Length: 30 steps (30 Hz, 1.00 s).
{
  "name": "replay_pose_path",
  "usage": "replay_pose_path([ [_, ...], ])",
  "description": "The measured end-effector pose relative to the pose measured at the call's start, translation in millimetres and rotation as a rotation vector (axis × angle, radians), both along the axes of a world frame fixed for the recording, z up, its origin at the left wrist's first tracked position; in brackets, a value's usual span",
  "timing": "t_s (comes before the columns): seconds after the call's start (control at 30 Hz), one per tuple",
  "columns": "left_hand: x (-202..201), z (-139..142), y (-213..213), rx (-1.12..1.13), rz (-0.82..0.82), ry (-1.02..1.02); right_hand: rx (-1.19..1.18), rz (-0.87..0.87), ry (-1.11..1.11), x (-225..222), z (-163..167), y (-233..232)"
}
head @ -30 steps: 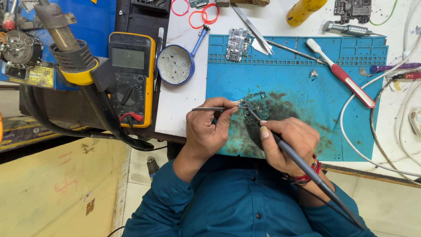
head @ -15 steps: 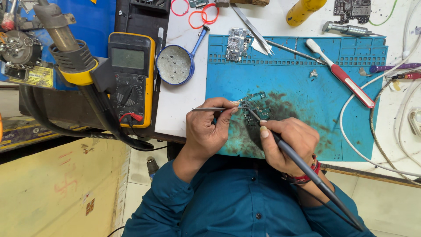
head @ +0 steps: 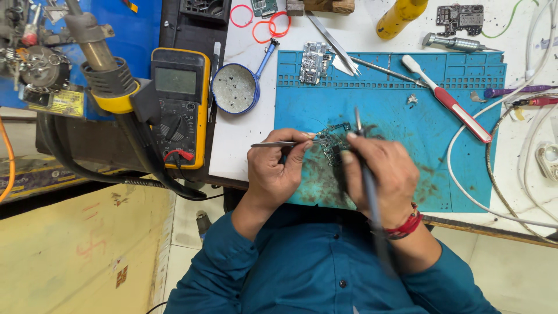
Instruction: The person solders components on a small circuit board at a repair workbench. They first use a hot air gun over the board, then hold the board with tweezers while applying a soldering iron to its contacts, repositioning the board and working on different points throughout the clip.
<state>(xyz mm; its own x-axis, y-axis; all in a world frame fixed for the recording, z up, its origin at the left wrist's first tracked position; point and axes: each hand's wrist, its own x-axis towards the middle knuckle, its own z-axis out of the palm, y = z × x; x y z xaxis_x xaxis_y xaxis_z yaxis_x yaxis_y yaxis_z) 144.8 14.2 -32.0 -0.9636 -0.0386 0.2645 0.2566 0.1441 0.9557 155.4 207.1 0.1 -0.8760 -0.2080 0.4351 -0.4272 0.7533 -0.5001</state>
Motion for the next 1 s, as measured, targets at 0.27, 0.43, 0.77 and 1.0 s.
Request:
replay_pose_path([
  [0.27,9.5,-9.5,-16.2,0.267,0.088,-0.057,0.141,0.023,-0.063,-8.0,9.9,-10.4],
  [0.43,0.0,-12.5,-44.9,0.257,0.303,0.103,0.152,0.086,-0.025,-9.4,5.6,-9.4],
  [0.77,-28.5,-13.0,-55.2,0.117,0.445,0.108,0.110,0.095,0.019,-6.5,5.6,-7.2],
  [1.0,-29.1,-17.0,-54.9,0.024,0.419,0.167,0.061,0.116,0.025,-4.7,3.6,-4.4],
])
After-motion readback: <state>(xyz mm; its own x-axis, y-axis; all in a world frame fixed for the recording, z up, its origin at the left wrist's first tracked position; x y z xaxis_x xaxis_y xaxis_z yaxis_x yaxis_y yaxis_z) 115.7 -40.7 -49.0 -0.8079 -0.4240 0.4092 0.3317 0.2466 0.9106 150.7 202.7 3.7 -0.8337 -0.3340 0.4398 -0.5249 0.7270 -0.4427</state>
